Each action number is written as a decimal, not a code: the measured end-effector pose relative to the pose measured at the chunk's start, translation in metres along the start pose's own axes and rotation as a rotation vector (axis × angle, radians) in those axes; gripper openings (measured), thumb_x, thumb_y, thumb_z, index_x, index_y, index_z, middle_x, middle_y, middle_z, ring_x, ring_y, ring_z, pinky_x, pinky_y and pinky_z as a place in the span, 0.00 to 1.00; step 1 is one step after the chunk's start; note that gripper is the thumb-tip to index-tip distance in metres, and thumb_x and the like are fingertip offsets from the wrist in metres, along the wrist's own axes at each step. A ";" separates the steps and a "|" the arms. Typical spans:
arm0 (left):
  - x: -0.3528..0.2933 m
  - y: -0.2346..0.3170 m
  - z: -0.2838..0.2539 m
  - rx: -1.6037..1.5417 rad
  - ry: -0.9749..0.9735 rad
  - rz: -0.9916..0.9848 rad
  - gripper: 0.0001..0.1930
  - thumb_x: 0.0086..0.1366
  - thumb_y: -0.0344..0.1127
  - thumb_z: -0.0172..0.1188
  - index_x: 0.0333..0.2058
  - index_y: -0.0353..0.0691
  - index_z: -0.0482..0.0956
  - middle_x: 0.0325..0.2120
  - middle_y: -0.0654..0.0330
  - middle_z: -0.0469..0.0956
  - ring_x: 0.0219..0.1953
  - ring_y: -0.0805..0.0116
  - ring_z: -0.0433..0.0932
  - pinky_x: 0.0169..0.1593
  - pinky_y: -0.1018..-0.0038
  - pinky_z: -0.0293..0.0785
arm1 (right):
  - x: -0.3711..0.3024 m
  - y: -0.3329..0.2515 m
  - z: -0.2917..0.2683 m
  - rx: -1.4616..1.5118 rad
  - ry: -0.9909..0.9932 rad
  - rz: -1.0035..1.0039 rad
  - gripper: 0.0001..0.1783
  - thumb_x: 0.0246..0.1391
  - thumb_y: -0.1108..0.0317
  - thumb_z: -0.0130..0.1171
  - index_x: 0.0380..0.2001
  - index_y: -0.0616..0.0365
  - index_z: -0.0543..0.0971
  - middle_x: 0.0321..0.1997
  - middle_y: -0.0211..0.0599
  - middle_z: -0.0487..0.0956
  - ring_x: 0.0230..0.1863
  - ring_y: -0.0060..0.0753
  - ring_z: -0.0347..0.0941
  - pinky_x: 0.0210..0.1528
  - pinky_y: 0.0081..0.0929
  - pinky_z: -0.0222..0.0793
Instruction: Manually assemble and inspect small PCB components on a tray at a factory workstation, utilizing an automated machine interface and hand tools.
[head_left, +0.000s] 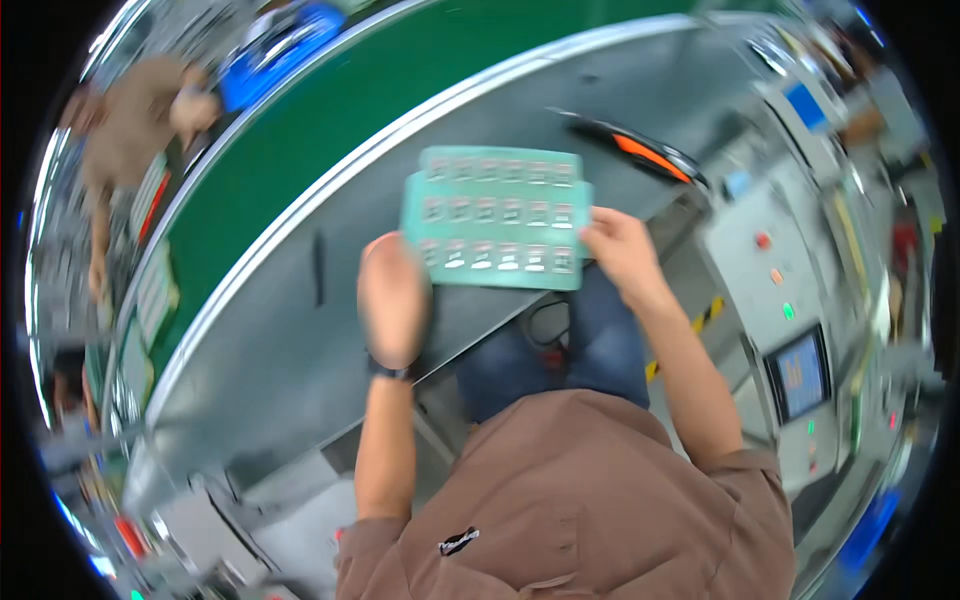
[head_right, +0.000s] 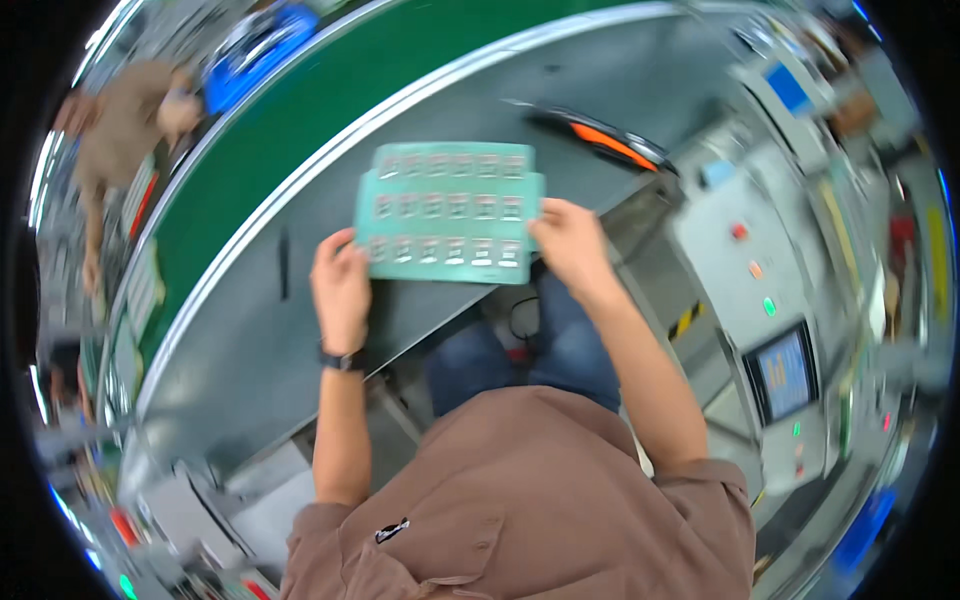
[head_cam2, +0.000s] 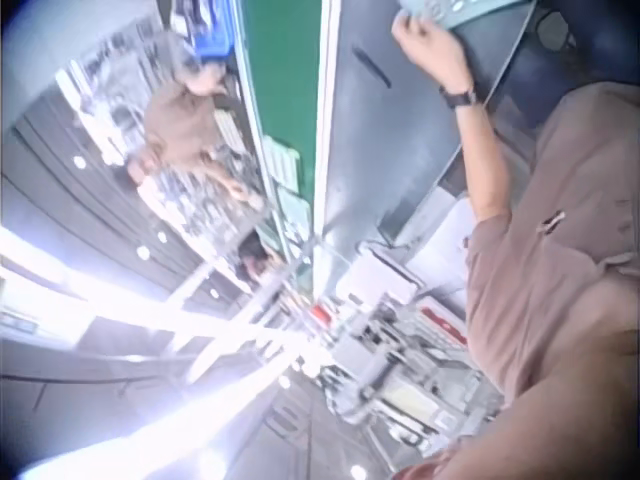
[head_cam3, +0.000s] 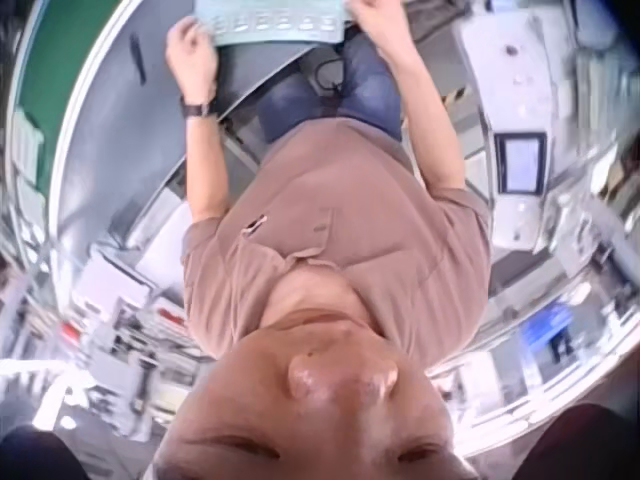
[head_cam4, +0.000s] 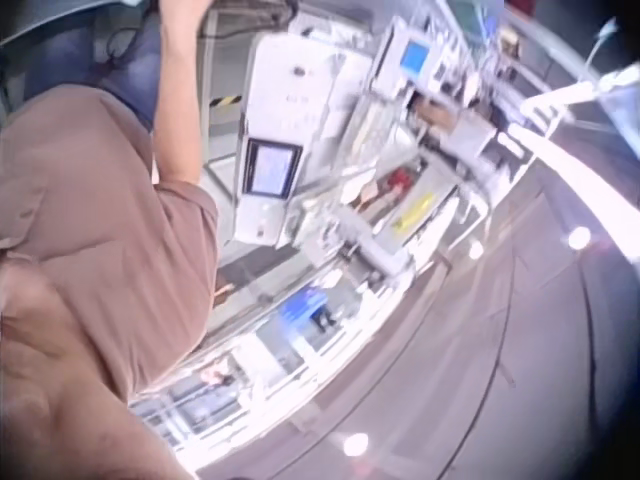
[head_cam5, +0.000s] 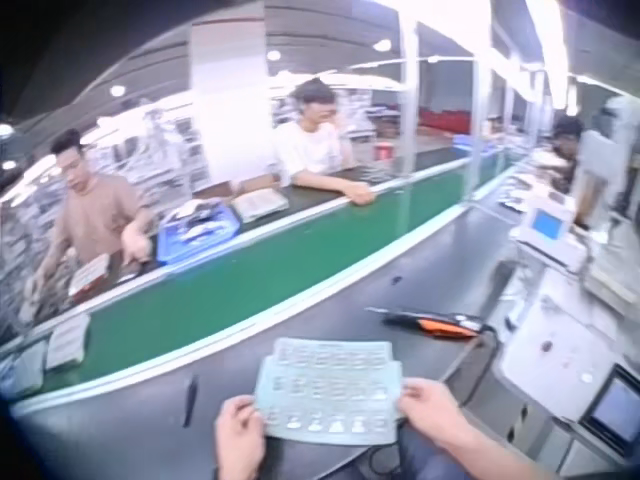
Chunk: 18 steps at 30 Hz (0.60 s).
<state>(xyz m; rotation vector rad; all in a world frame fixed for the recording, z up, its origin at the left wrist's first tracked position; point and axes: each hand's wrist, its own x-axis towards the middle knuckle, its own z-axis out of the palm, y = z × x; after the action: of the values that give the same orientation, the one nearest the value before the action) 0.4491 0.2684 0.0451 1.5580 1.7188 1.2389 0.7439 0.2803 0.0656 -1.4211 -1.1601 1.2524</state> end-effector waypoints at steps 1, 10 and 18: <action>0.002 0.010 0.001 -0.009 -0.035 -0.090 0.12 0.63 0.31 0.53 0.43 0.33 0.74 0.39 0.52 0.75 0.39 0.62 0.76 0.43 0.71 0.71 | -0.008 -0.002 -0.010 -0.109 0.037 0.033 0.16 0.50 0.74 0.53 0.44 0.68 0.76 0.34 0.38 0.81 0.32 0.22 0.75 0.34 0.25 0.71; -0.021 0.206 0.098 -0.094 -0.238 0.520 0.17 0.62 0.26 0.51 0.50 0.34 0.72 0.46 0.54 0.75 0.45 0.64 0.75 0.49 0.70 0.70 | -0.224 -0.030 -0.200 -0.475 1.043 -0.200 0.19 0.53 0.75 0.54 0.50 0.57 0.72 0.37 0.33 0.79 0.28 0.18 0.72 0.35 0.20 0.70; -0.182 0.394 0.333 -0.665 -1.458 0.669 0.15 0.61 0.26 0.50 0.46 0.29 0.73 0.41 0.46 0.79 0.45 0.53 0.78 0.49 0.68 0.73 | -0.449 -0.003 -0.460 -0.947 1.768 -0.009 0.17 0.58 0.64 0.52 0.47 0.62 0.75 0.40 0.37 0.80 0.40 0.26 0.75 0.40 0.25 0.72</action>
<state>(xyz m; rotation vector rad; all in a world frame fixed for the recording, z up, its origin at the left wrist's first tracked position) 0.9641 0.1613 0.1977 1.7940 -0.1279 0.4319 1.1781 -0.1782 0.1855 -2.2133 -0.3224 -0.8816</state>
